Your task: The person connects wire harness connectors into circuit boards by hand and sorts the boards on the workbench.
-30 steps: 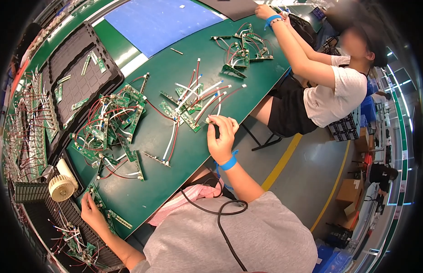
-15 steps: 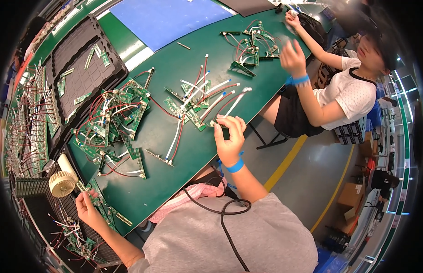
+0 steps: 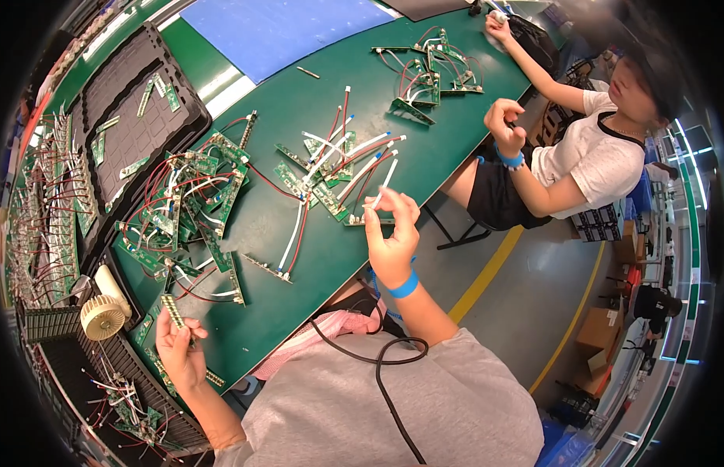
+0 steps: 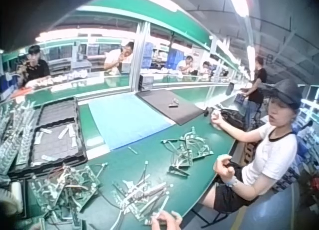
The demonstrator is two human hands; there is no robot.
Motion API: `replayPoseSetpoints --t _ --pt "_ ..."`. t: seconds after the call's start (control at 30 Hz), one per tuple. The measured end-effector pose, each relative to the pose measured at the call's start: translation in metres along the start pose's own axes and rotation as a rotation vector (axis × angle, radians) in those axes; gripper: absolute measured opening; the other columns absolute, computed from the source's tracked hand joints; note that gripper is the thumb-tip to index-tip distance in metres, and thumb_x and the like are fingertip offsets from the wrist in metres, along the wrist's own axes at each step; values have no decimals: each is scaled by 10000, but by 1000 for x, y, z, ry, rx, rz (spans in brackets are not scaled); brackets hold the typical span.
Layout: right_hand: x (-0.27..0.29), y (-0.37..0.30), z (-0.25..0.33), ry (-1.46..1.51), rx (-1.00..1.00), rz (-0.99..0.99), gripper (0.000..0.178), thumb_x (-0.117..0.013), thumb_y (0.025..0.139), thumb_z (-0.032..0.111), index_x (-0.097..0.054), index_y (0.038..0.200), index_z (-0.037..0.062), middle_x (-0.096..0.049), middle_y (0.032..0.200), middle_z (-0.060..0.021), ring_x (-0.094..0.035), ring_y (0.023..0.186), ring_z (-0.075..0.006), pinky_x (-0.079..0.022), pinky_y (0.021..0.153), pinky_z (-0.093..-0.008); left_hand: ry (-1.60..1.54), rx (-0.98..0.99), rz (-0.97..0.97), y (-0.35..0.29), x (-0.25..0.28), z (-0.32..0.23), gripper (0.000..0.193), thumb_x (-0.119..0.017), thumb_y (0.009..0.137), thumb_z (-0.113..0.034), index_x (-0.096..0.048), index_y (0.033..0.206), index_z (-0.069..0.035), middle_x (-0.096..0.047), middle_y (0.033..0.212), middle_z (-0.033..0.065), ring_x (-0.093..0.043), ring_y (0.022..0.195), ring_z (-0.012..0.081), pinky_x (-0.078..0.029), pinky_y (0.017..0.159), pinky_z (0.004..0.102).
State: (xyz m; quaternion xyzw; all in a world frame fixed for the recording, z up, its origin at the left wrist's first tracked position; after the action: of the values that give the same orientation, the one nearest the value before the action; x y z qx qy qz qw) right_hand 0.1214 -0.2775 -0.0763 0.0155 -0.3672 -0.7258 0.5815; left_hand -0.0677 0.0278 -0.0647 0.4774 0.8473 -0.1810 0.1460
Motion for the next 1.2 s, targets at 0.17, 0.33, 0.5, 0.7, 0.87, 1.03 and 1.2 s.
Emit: replayPoseSetpoints --t 0.17,0.33,0.5,0.7,0.87,1.03,1.2 --pt "-1 -4 -1 227 -23 7 417 -558 825 -23 -410 1215 -24 -612 872 -92 -580 834 -146 -428 821 -277 -93 104 174 1 -31 8 287 -554 814 -42 -455 1080 3 -572 763 132 -551 605 192 -459 585 295" --pt "4 1 8 389 -196 41 343 -531 837 -40 -453 1171 -33 -592 888 -86 -567 852 -143 -437 804 -268 -95 137 190 2 -33 12 239 -524 859 -116 -459 1058 0 -541 701 118 -511 547 172 -424 533 292" --pt "3 3 9 478 -182 36 247 -516 844 -46 -505 1090 -33 -566 919 -86 -553 856 -147 -437 807 -274 -47 137 145 1 -32 12 268 -454 912 -218 -521 977 32 -524 652 108 -467 522 164 -386 507 286" --pt "4 5 15 581 -198 75 112 -476 872 -9 -518 974 -28 -565 927 -117 -566 845 -168 -450 800 -292 -63 125 145 1 -25 15 348 -460 912 -274 -565 966 54 -521 646 101 -463 556 161 -389 540 296" --pt "5 9 22 674 -183 81 97 -440 900 41 -509 913 -26 -584 903 -136 -569 826 -177 -459 782 -297 -27 129 159 2 -27 14 359 -504 890 -284 -568 980 57 -509 667 87 -459 582 156 -391 552 295" --pt "5 8 23 735 -248 76 98 -443 900 44 -511 910 -26 -576 852 -128 -559 789 -174 -459 755 -297 -34 158 178 2 -28 13 286 -560 859 -214 -542 987 42 -490 703 68 -457 598 151 -398 565 291" --pt "3 6 22 881 -249 112 107 -474 905 58 -531 939 -26 -539 794 -70 -534 741 -128 -443 702 -257 -93 150 161 2 -35 12 173 -573 842 -126 -466 909 -7 -485 743 80 -496 586 171 -429 545 302"
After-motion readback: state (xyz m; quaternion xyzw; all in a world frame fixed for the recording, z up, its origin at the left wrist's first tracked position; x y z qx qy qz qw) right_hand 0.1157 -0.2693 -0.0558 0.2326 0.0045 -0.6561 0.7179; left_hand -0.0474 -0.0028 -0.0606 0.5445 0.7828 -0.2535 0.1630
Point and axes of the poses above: each hand's wrist, its own y-axis towards the middle knuckle, its own x-axis out of the back of the hand, z = x × y, the point moved 2 cm from there along y, towards the middle knuckle
